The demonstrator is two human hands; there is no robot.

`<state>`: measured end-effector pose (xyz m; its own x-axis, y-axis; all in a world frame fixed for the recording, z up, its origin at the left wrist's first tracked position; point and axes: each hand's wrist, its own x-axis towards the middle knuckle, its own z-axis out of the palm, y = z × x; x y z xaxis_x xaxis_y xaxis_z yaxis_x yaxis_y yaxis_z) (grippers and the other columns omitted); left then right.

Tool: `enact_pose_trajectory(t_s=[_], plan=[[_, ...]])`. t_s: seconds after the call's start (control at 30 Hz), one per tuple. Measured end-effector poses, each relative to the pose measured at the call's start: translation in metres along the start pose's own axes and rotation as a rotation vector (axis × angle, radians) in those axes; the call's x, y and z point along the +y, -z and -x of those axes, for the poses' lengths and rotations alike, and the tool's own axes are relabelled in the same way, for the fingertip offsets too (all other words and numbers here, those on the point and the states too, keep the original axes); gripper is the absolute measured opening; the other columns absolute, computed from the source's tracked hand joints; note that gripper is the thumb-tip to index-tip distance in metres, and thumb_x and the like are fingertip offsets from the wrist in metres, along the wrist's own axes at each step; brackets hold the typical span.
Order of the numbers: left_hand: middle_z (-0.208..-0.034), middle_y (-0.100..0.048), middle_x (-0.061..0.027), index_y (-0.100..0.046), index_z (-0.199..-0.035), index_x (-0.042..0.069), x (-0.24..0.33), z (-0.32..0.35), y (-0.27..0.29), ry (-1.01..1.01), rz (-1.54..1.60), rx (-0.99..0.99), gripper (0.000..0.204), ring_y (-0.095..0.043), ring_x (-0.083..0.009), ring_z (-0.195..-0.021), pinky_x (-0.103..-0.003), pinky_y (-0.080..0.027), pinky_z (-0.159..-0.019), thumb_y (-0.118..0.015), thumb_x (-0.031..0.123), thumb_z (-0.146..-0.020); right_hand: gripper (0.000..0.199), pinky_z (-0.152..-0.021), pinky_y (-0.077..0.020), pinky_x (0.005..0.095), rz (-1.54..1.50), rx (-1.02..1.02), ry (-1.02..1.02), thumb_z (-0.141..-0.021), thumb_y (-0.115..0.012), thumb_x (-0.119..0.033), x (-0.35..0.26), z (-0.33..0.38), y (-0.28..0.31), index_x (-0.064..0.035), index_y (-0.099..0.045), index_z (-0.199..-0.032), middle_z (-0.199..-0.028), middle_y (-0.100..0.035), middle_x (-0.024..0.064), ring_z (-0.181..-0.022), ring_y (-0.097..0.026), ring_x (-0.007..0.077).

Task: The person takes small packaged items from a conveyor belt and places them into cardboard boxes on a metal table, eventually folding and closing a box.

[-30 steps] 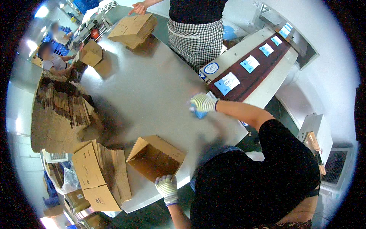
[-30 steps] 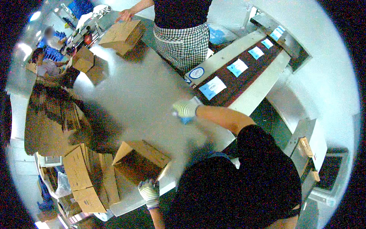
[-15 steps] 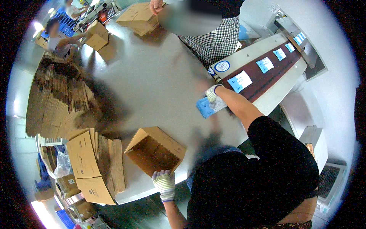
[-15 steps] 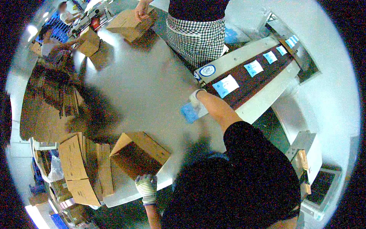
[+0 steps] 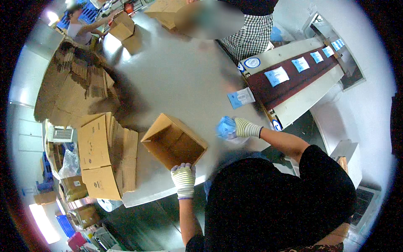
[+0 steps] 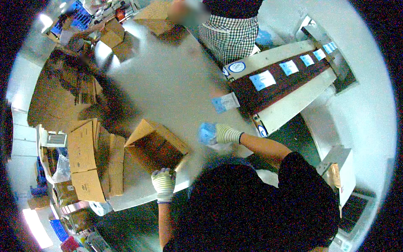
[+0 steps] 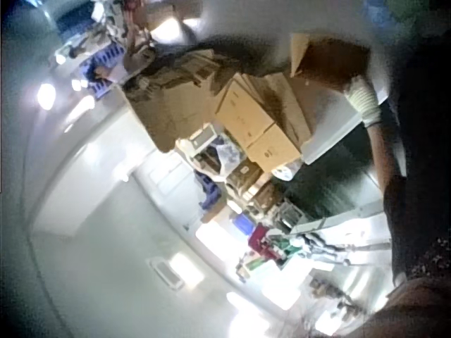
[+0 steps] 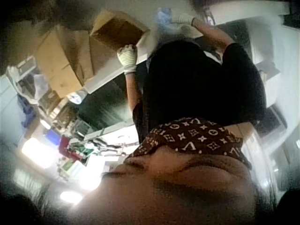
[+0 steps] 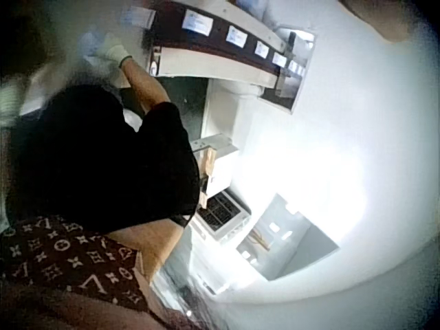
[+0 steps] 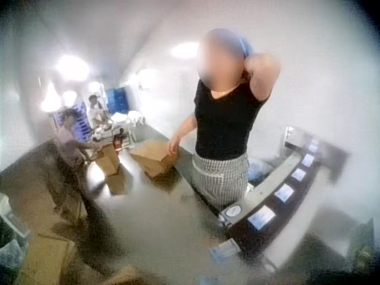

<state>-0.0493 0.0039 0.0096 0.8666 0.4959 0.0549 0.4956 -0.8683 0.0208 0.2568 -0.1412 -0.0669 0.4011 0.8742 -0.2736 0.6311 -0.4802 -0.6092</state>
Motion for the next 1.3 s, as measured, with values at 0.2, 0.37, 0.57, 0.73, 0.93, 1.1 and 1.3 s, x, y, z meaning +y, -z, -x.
enact_pose_trajectory(t_s=[0.2, 0.37, 0.57, 0.73, 0.93, 1.1, 1.3], plan=[[-0.082, -0.059, -0.0087, -0.058, -0.082, 0.011, 0.012, 0.015, -0.003, -0.045, -0.061, 0.059, 0.015, -0.057, -0.0264, -0.082, -0.038, -0.042, -0.073, -0.061, 0.025, -0.076, 0.025, -0.068, -0.0502, 0.0359, -0.13, 0.283, 1.124, -0.082, -0.058, -0.02, -0.189, 0.025, 0.085, -0.0103, -0.059, -0.104, -0.091, -0.063, 0.0073, -0.082, -0.061, 0.0241], [-0.086, -0.061, -0.0055, -0.062, -0.086, 0.016, 0.012, 0.033, -0.034, 0.026, -0.138, -0.12, 0.019, -0.059, -0.0216, -0.073, -0.036, -0.044, -0.065, -0.059, 0.032, -0.077, 0.03, -0.072, -0.0498, 0.0422, 0.175, -0.069, 0.539, -0.075, -0.061, -0.028, -0.245, 0.006, 0.009, -0.0044, -0.056, -0.095, -0.087, -0.063, 0.0122, -0.087, -0.061, 0.0296], [-0.083, -0.06, -0.0038, -0.063, -0.087, 0.013, 0.008, 0.05, -0.071, -0.059, -0.19, 0.04, 0.02, -0.059, -0.0232, -0.08, -0.041, -0.044, -0.068, -0.056, 0.03, -0.081, 0.02, -0.073, -0.0479, 0.0434, 0.638, 0.077, 0.771, -0.081, -0.052, -0.02, -0.199, -0.035, -0.124, -0.0069, -0.058, -0.095, -0.098, -0.061, 0.0109, -0.088, -0.059, 0.0277], [-0.068, -0.056, -0.0018, -0.063, -0.076, 0.015, 0.015, 0.057, -0.068, -0.071, -0.197, 0.003, 0.011, -0.055, -0.0186, -0.064, -0.036, -0.04, -0.062, -0.055, 0.022, -0.074, 0.033, -0.086, -0.0468, 0.0475, 0.579, -0.5, 0.576, -0.079, -0.055, -0.022, -0.191, -0.056, -0.13, -0.0044, -0.058, -0.106, -0.113, -0.058, 0.0155, -0.105, -0.056, 0.0344], [-0.075, -0.062, -0.002, -0.062, -0.081, 0.017, 0.015, 0.039, -0.034, 0.037, -0.269, 0.085, 0.012, -0.06, -0.018, -0.066, -0.033, -0.042, -0.057, -0.056, 0.026, -0.076, 0.039, -0.073, -0.048, 0.0496, 0.475, -0.125, 0.7, -0.077, -0.06, -0.025, -0.196, -0.025, -0.133, -0.0085, -0.053, -0.111, -0.095, -0.059, 0.0126, -0.088, -0.06, 0.0346], [-0.077, -0.064, 0.0021, -0.06, -0.09, 0.02, 0.018, 0.035, -0.038, 0.038, -0.231, 0.23, 0.016, -0.061, -0.0147, -0.062, -0.032, -0.042, -0.057, -0.054, 0.029, -0.077, 0.042, -0.081, -0.0453, 0.0473, 0.099, -0.087, 0.751, -0.075, -0.062, -0.021, -0.196, 0.014, -0.053, -0.0088, -0.053, -0.114, -0.104, -0.057, 0.0135, -0.1, -0.055, 0.0328], [-0.089, -0.066, 0.0016, -0.064, -0.091, 0.02, 0.037, 0.026, 0.02, 0.129, -0.126, -0.14, 0.02, -0.063, -0.0201, -0.083, -0.039, -0.046, -0.068, -0.056, 0.034, -0.08, 0.037, -0.091, -0.0432, 0.0401, -0.437, 0.007, 0.764, -0.083, -0.06, -0.023, -0.177, 0.034, -0.006, -0.0067, -0.054, -0.116, -0.112, -0.057, 0.0148, -0.107, -0.053, 0.0322]])
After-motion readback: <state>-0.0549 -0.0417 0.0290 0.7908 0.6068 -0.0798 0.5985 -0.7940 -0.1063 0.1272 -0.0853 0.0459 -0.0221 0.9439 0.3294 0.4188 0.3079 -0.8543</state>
